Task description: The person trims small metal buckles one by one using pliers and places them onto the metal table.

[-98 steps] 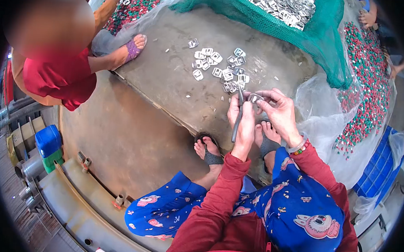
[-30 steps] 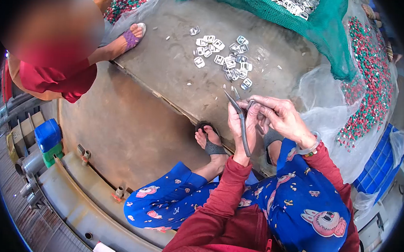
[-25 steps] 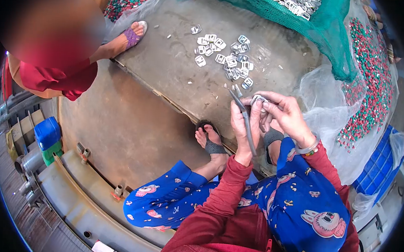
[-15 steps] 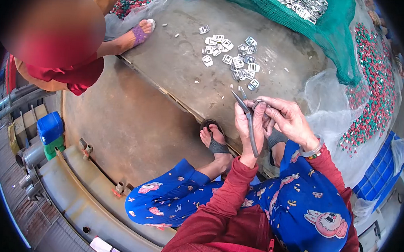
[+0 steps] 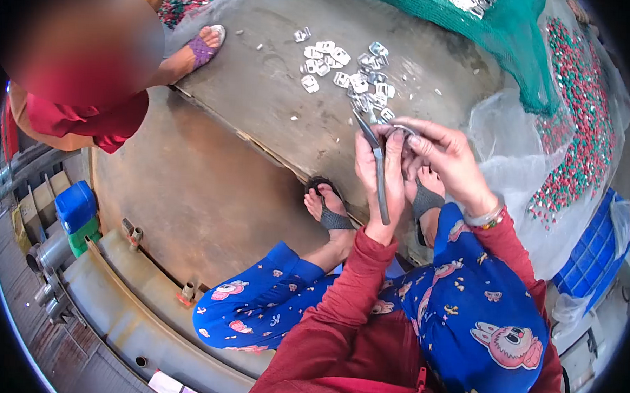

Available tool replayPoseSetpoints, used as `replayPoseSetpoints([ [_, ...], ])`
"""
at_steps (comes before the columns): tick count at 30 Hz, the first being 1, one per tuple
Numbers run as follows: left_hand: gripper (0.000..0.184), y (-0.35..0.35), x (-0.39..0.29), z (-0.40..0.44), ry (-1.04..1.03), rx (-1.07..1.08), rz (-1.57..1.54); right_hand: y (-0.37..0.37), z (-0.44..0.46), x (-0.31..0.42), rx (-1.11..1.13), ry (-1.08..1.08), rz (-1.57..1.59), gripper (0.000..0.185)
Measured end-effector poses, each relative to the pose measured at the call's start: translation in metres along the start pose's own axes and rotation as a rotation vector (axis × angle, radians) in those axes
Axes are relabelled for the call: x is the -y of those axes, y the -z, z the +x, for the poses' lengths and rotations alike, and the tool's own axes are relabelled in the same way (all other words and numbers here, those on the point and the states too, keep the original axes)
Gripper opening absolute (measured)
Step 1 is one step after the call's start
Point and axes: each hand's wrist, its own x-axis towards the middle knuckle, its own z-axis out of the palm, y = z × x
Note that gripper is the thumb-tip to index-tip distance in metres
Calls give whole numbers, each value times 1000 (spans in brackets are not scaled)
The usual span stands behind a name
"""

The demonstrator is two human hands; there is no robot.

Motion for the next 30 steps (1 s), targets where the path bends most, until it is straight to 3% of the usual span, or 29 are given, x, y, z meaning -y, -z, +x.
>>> replayPoseSetpoints([
  [2,16,0,1,1,-145,35,116,1,1,-1,17,-17,169,33],
  [6,14,7,6,0,102,16,-191,-2,-1,1,-2,-70,-195,29],
  [9,11,-7,8,-3,72,-75,-443,-16,2,4,-109,434,-664,26],
  [13,17,-6,4,5,182,-56,-371,-16,7,-2,-169,506,-710,26],
  [14,28,-6,2,8,254,-19,-378,-13,8,-1,-181,311,-484,26],
  [16,44,13,14,13,209,24,-60,1,10,1,-199,-76,-34,28],
  [19,55,56,38,22,194,6,320,45,30,3,-307,115,-119,31],
  [21,58,79,50,25,240,-11,409,74,45,50,-277,187,-357,33],
  [23,57,89,52,26,345,-67,399,70,58,104,-405,527,-42,43],
  [25,56,88,45,23,393,-58,466,86,69,105,-409,606,-125,47],
  [27,54,82,39,27,372,13,580,111,80,86,-363,342,-593,48],
  [28,52,83,44,29,329,30,598,87,87,71,-289,177,-824,38],
  [29,51,84,45,31,286,46,637,81,103,30,-271,301,-1048,39],
  [30,51,89,45,34,250,56,683,73,120,1,-187,103,-1151,39],
])
